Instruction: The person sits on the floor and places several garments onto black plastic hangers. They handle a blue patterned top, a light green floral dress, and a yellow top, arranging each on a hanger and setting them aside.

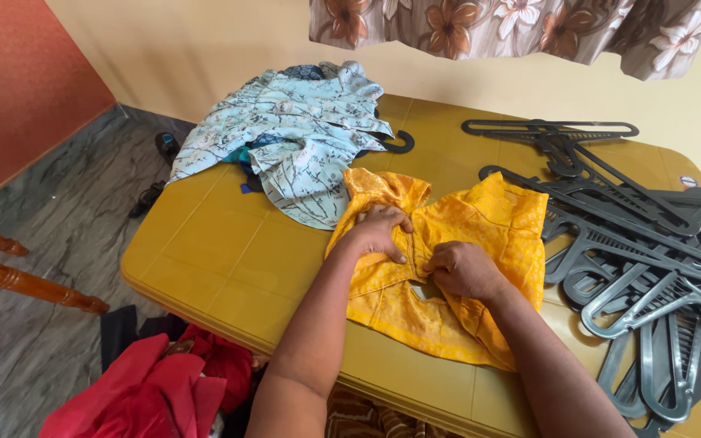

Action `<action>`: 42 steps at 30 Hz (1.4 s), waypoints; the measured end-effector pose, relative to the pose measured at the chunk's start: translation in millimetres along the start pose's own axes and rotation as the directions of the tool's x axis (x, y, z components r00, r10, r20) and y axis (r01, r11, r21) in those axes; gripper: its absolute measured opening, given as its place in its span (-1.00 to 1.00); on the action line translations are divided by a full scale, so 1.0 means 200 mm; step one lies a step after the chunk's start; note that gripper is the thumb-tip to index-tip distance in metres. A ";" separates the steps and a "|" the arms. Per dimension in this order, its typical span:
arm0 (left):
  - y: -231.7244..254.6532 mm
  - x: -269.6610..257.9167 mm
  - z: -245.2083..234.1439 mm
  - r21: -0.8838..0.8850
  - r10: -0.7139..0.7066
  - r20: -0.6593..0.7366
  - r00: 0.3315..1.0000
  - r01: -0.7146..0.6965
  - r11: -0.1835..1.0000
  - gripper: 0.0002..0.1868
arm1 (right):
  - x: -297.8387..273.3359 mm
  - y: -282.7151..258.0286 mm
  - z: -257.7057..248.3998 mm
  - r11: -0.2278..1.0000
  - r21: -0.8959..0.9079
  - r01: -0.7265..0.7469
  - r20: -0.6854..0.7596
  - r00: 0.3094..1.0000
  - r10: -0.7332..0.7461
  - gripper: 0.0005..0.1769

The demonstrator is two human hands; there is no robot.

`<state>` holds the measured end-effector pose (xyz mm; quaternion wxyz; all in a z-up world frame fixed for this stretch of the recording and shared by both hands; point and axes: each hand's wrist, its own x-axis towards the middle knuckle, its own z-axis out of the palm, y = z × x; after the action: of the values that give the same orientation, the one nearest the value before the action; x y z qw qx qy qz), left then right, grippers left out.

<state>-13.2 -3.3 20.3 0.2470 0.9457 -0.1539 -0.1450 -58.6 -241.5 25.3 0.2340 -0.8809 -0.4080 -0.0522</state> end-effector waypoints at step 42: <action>-0.01 -0.83 0.22 0.317 0.000 -0.222 0.975 0.073 0.946 -0.29 | -0.79 -0.26 -0.22 0.887 -0.257 -0.383 0.042 0.913 0.406 -0.46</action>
<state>-178.8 39.6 16.0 0.1013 0.9862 -0.1299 -0.0173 -196.6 -342.0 37.8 0.1103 -0.9688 -0.2216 -0.0114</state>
